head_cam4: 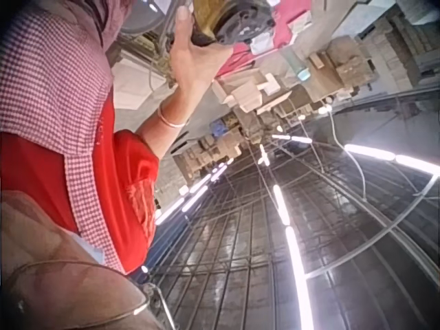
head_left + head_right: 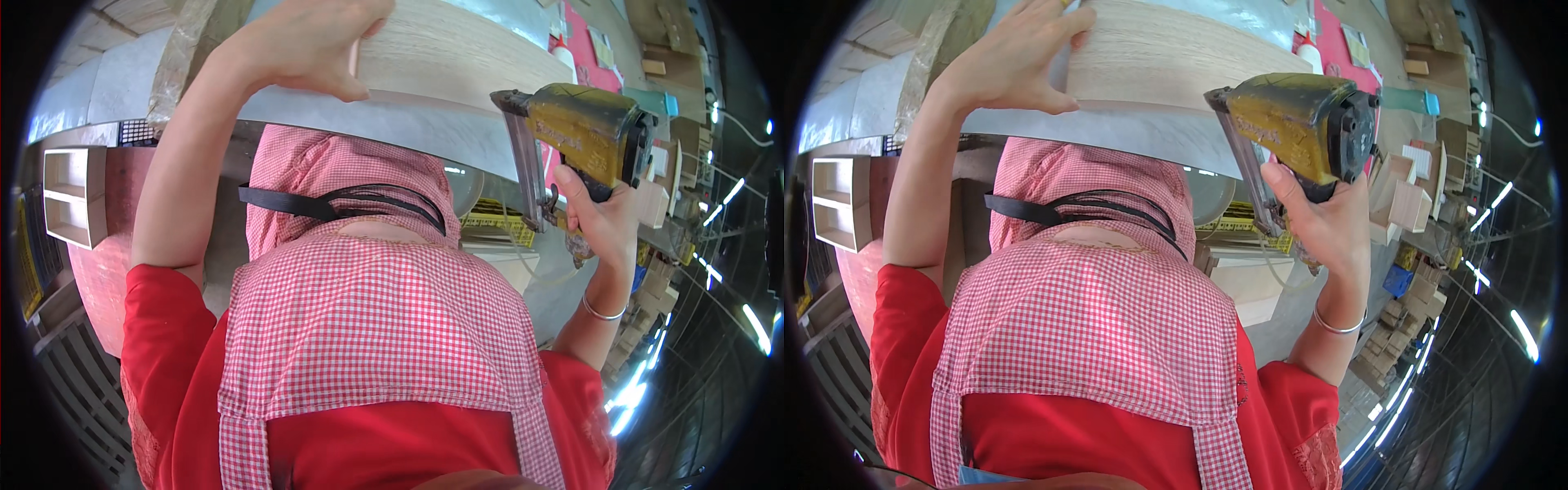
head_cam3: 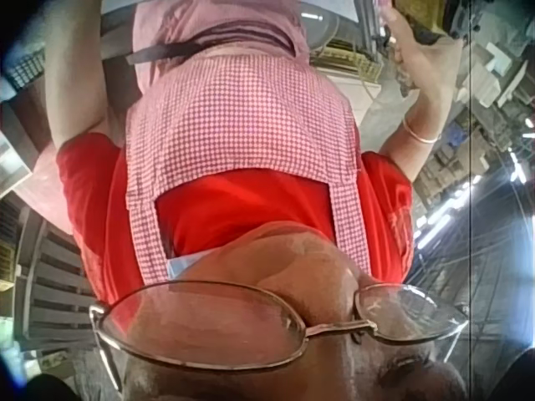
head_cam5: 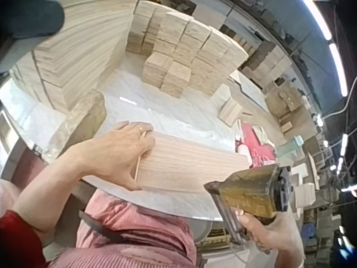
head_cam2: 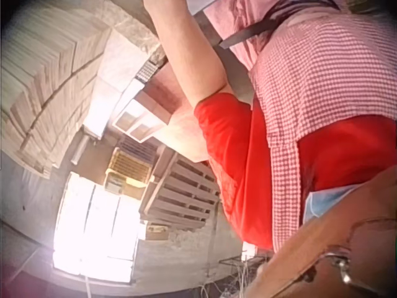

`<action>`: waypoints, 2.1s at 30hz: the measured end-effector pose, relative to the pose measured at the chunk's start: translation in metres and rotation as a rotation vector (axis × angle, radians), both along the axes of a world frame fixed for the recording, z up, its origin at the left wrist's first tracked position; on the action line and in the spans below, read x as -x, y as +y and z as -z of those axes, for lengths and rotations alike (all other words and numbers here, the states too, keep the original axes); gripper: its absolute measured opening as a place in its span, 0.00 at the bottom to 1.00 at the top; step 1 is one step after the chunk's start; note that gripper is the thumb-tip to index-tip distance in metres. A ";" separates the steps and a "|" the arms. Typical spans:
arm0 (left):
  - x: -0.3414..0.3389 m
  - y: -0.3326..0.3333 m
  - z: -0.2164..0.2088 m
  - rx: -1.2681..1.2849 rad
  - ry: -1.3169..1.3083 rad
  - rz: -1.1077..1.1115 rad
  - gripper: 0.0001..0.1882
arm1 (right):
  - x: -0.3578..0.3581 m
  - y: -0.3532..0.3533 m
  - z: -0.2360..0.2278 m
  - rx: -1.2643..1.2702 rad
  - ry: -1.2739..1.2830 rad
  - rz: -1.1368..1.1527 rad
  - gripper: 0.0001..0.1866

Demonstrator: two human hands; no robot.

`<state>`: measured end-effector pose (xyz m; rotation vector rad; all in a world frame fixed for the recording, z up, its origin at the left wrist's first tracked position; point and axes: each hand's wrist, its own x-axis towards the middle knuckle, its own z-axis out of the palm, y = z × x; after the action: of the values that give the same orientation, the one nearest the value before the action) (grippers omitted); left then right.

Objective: Assembling wooden boxes by applying glue and using a pneumatic nail gun to secure the components.

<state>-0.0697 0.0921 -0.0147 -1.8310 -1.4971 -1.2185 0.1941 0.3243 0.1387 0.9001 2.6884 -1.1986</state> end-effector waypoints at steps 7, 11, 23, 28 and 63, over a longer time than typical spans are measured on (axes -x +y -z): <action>-0.038 0.031 -0.089 0.885 -0.341 -0.235 0.30 | -0.004 -0.002 0.003 0.053 0.121 -0.170 0.17; -0.050 0.043 -0.100 0.863 -0.359 -0.261 0.32 | -0.002 -0.005 0.001 0.110 0.087 -0.167 0.18; -0.050 0.053 -0.093 0.774 -0.384 -0.224 0.36 | 0.001 -0.001 -0.014 0.214 -0.036 -0.088 0.24; -0.059 0.049 -0.081 0.438 0.029 -0.375 0.30 | -0.002 0.000 -0.012 0.159 0.011 -0.119 0.15; 0.090 0.146 -0.023 0.318 -0.538 -0.748 0.15 | -0.107 0.093 -0.012 -0.040 0.046 -0.001 0.17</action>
<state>-0.1596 0.2377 0.0083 -0.9190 -2.4817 -1.1546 0.3009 0.4171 0.1510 0.8869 2.7582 -1.1840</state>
